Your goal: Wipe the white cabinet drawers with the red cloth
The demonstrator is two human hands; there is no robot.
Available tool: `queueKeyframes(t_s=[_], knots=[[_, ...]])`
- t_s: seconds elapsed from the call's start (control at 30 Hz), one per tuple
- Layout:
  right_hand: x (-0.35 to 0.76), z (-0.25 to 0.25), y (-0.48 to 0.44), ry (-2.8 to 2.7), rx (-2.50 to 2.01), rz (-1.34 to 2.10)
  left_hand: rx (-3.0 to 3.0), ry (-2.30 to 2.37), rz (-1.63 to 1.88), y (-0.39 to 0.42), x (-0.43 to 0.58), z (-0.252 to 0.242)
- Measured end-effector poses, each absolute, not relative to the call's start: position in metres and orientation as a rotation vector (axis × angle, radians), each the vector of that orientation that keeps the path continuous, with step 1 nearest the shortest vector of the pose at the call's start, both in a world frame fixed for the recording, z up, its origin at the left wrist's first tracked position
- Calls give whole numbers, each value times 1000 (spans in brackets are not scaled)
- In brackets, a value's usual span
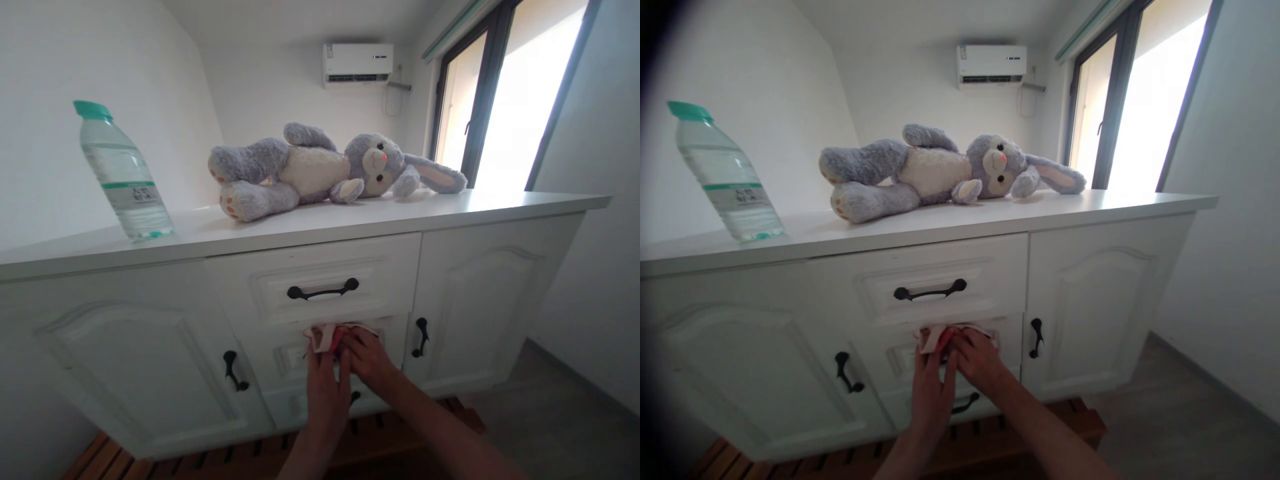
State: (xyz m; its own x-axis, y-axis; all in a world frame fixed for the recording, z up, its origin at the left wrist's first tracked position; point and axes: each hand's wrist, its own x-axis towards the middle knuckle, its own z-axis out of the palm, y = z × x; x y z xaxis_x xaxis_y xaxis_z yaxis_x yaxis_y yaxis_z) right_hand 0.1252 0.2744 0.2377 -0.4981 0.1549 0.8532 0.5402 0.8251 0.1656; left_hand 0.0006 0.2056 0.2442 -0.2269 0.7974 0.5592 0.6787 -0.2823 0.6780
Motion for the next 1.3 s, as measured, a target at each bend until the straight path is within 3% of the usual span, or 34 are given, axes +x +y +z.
queueKeyframes(t_s=[0.23, 0.47, 0.63, 0.8, 0.93, 1.13, 1.3], knots=[[252, 216, 273, -2028, -770, -764, 2123, 1416, 1244, 228, 118, 250], [247, 116, 260, -2202, -830, -577, 1846, 1505, 995, 213, 102, 152], [180, 96, 264, -2358, -707, -476, 1640, 1574, 1274, 203, 33, 114], [39, 97, 259, -2423, -507, -392, 1437, 1805, 1559, 192, -83, 104], [-34, 123, 251, -2354, -456, -441, 1290, 2032, 1516, 183, -143, 139], [-27, 220, 234, -2163, -580, -462, 1519, 2022, 1706, 171, -134, 234], [-1, 240, 226, -2354, -836, -550, 1692, 1890, 1486, 179, -105, 235]])
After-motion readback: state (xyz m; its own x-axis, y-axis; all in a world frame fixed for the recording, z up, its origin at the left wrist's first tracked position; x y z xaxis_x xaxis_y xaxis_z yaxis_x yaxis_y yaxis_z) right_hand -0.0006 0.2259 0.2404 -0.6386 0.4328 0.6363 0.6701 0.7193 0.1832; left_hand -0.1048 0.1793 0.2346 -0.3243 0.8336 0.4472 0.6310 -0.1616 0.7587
